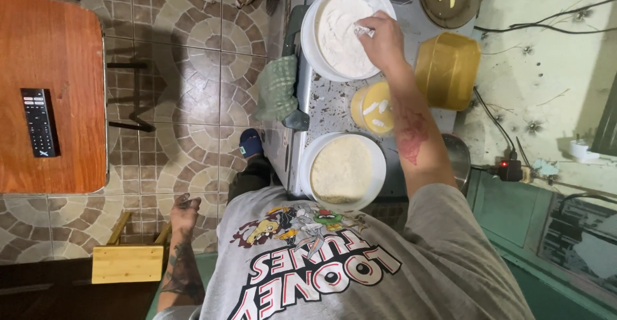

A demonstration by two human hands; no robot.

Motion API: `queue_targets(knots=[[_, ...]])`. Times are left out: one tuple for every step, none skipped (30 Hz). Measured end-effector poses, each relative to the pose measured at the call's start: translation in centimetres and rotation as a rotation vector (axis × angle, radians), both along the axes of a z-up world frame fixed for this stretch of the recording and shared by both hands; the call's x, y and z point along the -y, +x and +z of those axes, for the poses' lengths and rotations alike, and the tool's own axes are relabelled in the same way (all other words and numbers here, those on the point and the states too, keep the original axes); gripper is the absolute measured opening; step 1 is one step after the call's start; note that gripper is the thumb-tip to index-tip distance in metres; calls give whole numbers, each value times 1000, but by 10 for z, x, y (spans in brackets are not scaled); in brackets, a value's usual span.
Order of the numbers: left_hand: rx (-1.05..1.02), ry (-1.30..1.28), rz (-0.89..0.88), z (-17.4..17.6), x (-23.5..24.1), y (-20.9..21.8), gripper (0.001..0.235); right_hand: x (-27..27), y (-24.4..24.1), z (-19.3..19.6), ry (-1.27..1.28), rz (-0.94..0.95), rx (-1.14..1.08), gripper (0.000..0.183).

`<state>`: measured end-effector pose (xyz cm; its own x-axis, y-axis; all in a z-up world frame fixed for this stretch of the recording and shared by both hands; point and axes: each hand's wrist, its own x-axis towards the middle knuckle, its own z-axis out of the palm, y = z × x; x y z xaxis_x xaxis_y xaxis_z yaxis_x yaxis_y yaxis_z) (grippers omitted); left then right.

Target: The person is breading food items by dipping them sequentially into flour, egg wash, and breadcrumbs.

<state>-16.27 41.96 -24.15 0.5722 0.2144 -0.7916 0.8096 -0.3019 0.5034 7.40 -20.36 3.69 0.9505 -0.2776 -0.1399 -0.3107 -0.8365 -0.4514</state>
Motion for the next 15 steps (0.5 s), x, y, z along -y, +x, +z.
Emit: queue_targets(knots=[[0,0,2,1,2,-1,37,-1,3,2,0,2,0,27],[-19,-7,26,2,3,-1,37,-2,5,4,-11,-19,-39,27],[-38,-15,51,4,4,0,38,-2,7,5,-22,-40,-78,27],[-38,-14,51,10,5,2,38,6,11,-5,-21,-39,-77,27],[-55,22,-7,15,6,5,42,15,14,-14,-24,-48,16,36],[-77,57,-66,22,6,4,47,23,16,-25,-26,-57,106,45],[-81,59,-65,27,7,2,47,18,15,-17,-24,-56,102,45],[-88,39,-55,32,9,4,47,14,16,-9,-7,-85,69,44],[-95,19,-44,36,10,6,47,11,18,0,10,-114,36,43],[-94,17,-45,39,12,11,47,12,14,5,9,-114,37,43],[-107,34,-66,42,15,15,48,14,10,11,-18,-139,193,32],[-121,51,-87,45,17,18,49,16,6,16,-44,-161,348,22],[-121,50,-87,51,24,26,49,12,1,24,-45,-160,348,22],[-65,70,-202,58,28,32,57,8,-8,31,-68,-138,523,20],[-8,89,-317,65,34,38,67,4,-17,39,-91,-109,697,22]])
